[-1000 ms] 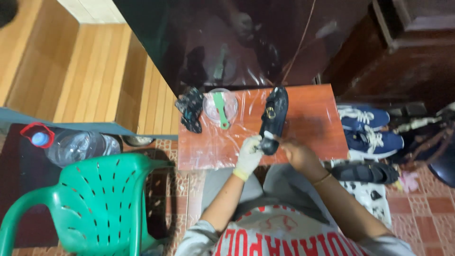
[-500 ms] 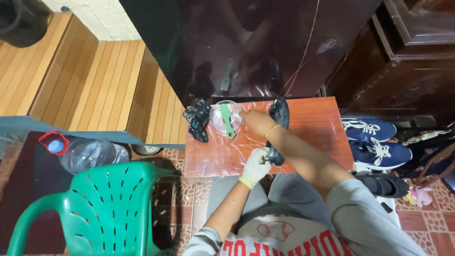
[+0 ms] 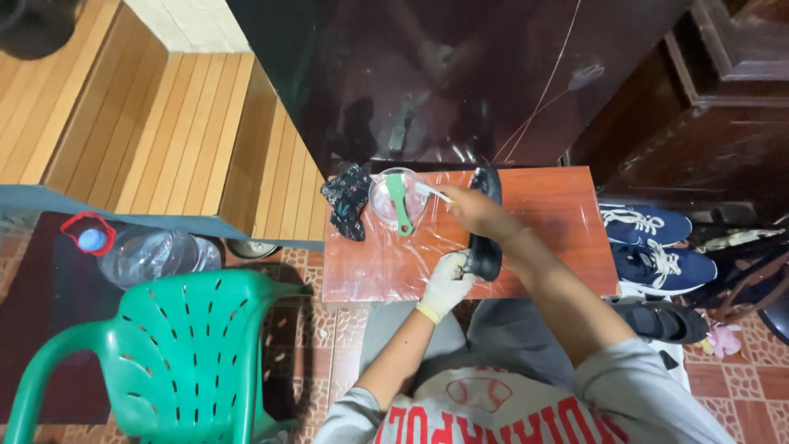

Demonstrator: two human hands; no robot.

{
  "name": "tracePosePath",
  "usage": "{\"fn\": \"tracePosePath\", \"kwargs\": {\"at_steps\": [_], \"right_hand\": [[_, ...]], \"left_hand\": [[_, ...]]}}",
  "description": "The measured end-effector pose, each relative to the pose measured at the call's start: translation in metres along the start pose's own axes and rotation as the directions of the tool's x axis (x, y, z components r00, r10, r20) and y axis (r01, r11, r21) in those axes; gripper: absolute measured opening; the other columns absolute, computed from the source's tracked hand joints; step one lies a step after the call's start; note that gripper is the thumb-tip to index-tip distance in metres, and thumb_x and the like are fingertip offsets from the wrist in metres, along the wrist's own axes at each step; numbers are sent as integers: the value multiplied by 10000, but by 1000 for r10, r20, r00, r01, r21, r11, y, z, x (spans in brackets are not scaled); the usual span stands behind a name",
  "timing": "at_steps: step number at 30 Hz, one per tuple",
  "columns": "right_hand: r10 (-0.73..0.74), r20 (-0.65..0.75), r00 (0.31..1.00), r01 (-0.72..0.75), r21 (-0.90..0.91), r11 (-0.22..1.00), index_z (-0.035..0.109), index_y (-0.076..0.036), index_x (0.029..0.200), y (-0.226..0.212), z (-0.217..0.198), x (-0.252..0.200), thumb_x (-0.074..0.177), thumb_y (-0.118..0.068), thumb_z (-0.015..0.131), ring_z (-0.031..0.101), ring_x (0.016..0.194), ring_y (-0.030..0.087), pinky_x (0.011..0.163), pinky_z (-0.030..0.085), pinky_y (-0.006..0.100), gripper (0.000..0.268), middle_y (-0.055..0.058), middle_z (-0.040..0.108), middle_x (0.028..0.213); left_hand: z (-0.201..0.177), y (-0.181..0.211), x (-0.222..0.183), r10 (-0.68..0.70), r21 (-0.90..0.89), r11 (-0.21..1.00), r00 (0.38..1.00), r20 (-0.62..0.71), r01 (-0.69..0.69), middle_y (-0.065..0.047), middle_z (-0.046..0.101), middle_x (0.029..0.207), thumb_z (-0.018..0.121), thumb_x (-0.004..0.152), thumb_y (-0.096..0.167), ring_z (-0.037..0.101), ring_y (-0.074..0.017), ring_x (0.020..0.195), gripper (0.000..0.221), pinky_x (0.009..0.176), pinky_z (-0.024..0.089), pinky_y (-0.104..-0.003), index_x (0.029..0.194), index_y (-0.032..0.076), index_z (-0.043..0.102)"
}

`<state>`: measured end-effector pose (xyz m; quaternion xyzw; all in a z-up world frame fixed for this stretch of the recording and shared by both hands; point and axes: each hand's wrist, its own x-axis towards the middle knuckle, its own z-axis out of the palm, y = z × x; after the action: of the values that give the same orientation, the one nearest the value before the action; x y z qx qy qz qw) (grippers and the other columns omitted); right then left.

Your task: Applying a cleaning or adhesive solution to a black shoe using a small brush while wearing gloves.

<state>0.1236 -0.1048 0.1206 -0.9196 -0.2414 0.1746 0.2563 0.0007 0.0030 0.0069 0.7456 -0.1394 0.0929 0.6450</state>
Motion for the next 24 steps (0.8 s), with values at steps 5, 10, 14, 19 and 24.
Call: {"fn": "tracePosePath", "kwargs": {"at_steps": [5,10,14,19,24], "right_hand": [[-23,-213,977,72,225,972,572,-139,1427,-9,-34,-95,969,-88,567,649,1094,525,906,549,574,461,318,692,1172],[39,-302,952,38,244,969,645,-124,1359,-11,-32,-163,960,-166,604,653,1152,471,955,548,532,404,263,704,1217],[-100,-455,885,106,-14,994,754,-149,1213,2,22,-188,939,-284,686,705,1099,346,948,565,421,312,147,750,1134],[-134,-587,799,51,-156,986,738,-210,1263,16,34,-191,967,-285,634,724,1035,300,923,569,420,323,97,755,1075],[-332,-675,659,85,-371,925,675,-439,1346,3,39,-194,967,-309,576,709,924,101,889,558,288,413,-121,722,979]], "left_hand": [[-2,-5,6,-19,-80,997,995,-102,11,-230,681,1221,752,772,12,608,-392,1233,257,1056,473,-454,1006,-23,652],[3,-2,33,-151,-226,969,959,-242,95,-157,652,1105,655,785,-26,574,-321,1259,157,1132,405,-433,936,13,648],[6,30,43,-262,-280,945,906,-332,171,-103,648,990,592,869,59,626,-230,1016,107,993,461,-344,767,88,604],[8,32,41,-113,-141,987,946,-303,73,-120,590,788,544,950,141,605,-246,814,204,831,489,-319,759,113,609],[-2,72,42,70,42,997,966,-250,-62,-101,576,721,476,1003,196,592,-263,736,283,743,488,-326,762,129,610]]}}
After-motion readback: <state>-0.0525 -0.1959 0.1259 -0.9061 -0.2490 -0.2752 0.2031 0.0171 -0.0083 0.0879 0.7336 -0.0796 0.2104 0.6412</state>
